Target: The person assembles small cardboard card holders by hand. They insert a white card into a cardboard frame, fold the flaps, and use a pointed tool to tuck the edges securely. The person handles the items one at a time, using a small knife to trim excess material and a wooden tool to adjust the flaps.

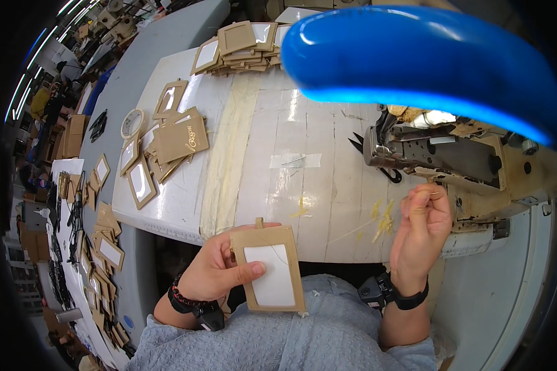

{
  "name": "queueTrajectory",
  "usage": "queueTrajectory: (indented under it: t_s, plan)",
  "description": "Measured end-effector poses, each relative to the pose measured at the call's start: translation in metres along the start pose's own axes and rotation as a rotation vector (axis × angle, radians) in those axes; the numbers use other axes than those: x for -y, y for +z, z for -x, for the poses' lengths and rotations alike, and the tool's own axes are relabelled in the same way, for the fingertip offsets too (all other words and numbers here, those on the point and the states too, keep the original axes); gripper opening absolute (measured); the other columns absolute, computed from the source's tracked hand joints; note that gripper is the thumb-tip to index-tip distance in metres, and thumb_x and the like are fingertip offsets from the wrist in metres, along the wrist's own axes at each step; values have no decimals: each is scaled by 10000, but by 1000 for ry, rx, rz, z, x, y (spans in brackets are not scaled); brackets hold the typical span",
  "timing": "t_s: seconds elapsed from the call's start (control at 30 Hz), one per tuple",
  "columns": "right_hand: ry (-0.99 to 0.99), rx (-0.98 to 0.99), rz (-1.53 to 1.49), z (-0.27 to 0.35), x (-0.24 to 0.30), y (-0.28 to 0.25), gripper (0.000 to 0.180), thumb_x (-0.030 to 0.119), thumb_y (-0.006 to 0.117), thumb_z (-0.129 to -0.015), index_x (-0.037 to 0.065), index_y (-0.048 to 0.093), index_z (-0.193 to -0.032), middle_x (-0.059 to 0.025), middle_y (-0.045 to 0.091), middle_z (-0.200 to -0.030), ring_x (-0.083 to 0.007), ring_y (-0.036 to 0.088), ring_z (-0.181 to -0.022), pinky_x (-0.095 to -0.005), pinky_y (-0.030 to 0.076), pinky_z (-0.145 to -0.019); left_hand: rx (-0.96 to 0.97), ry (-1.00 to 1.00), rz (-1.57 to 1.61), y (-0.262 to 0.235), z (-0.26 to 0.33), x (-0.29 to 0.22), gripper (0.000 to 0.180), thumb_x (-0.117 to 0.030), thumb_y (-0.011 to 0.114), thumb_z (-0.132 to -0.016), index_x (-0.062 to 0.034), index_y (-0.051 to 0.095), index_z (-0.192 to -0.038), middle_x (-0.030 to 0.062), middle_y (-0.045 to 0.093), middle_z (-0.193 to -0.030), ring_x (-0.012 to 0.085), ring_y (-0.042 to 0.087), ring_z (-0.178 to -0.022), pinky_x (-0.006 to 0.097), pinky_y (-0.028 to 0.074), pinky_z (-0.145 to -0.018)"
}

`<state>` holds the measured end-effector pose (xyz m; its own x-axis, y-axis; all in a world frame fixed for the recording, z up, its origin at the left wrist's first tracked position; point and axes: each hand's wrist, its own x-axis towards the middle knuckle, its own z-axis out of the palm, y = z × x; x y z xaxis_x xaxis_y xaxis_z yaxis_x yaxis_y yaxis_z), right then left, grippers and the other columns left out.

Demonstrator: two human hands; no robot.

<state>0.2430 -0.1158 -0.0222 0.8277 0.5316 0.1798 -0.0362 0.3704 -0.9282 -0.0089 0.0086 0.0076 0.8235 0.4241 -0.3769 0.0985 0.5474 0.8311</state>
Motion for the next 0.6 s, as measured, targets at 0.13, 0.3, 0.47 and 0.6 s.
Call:
queueTrajectory:
  t_s: [0.13, 0.3, 0.47, 0.6]
  plan:
    - [32, 104, 299, 11, -5, 7, 49, 51, 599, -924, 6, 581, -931, 25, 531, -791, -32, 439, -672, -180, 357, -624, -93, 108, -161, -19, -20, 12, 606, -29, 641, -874, 22, 353, -1405, 124, 549, -1235, 164, 565, -1101, 287, 480, -917]
    - [159, 244, 313, 20, -13, 17, 73, 37, 634, -901, -31, 624, -925, -12, 615, -847, -40, 519, -743, -183, 420, -685, -527, 471, -1292, -29, -27, 16, 731, -88, 718, -794, 5, 343, -1414, 214, 401, -1375, 326, 486, -1193, 386, 393, -1017]
    - [321, 399, 203, 28, -4, 33, 68, 33, 652, -888, -28, 647, -918, -20, 616, -858, -48, 532, -753, -196, 431, -692, -193, 550, -916, 6, -36, -5, 677, -84, 732, -798, 6, 401, -1381, 206, 461, -1357, 291, 453, -1272, 381, 341, -1068]
    - [208, 439, 209, 31, 0, 39, 54, 15, 673, -863, -20, 665, -904, -14, 572, -809, -61, 500, -726, -201, 406, -668, 14, 443, -475, 33, -53, -1, 547, 7, 721, -808, 36, 483, -1300, 138, 604, -1176, 180, 584, -1093, 300, 457, -957]
